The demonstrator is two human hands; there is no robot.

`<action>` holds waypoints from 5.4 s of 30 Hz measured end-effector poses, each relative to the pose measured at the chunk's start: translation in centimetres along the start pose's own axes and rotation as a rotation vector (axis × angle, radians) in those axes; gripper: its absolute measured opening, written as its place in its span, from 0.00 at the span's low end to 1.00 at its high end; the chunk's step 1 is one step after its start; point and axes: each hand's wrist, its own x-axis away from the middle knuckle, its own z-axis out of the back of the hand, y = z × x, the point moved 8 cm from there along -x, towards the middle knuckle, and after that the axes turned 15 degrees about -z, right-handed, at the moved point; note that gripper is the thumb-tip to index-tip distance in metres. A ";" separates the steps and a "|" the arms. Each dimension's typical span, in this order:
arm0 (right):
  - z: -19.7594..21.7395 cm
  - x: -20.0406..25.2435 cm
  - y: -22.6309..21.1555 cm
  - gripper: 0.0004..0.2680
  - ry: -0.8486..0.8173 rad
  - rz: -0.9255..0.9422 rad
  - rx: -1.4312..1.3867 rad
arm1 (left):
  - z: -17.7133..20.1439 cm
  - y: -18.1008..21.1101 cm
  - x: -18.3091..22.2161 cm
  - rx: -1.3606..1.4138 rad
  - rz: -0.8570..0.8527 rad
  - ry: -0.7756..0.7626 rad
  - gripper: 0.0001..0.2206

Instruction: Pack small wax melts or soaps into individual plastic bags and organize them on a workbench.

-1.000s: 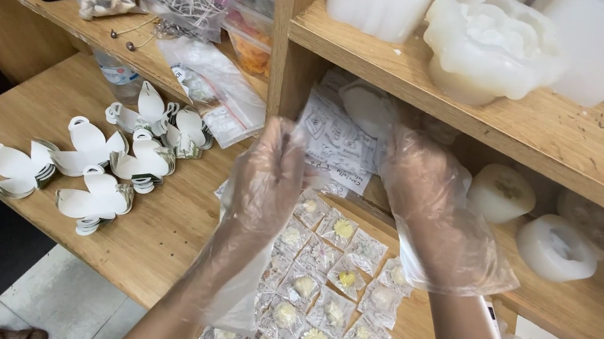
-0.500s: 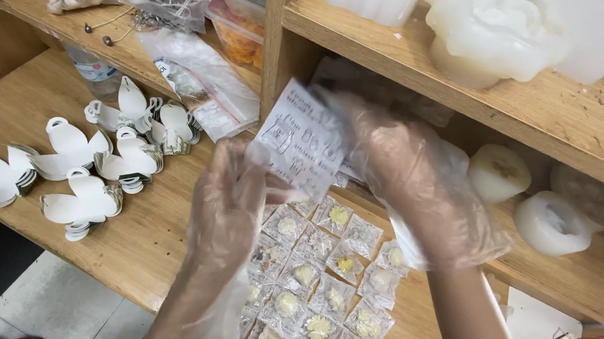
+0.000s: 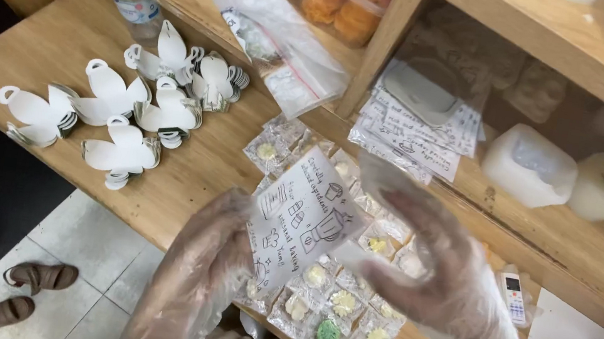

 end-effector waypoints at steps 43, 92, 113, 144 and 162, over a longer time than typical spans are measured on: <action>-7.8 8.9 5.5 0.08 -0.170 -0.661 -0.204 | 1.4 -6.9 3.3 -0.829 0.365 -0.256 0.16; -5.9 13.4 4.2 0.15 0.042 -0.648 0.250 | -4.4 -11.1 1.4 -1.109 0.450 -0.907 0.15; -4.0 14.4 7.5 0.10 0.071 -0.717 0.215 | -7.8 -12.1 2.1 -1.053 0.610 -1.270 0.17; -10.0 19.7 13.9 0.05 0.282 -1.205 -0.970 | -0.4 -15.2 0.5 -0.726 0.596 -0.521 0.21; -10.0 19.6 13.3 0.12 0.119 -1.285 -1.289 | -2.2 -11.0 -1.9 -0.823 0.300 -0.578 0.04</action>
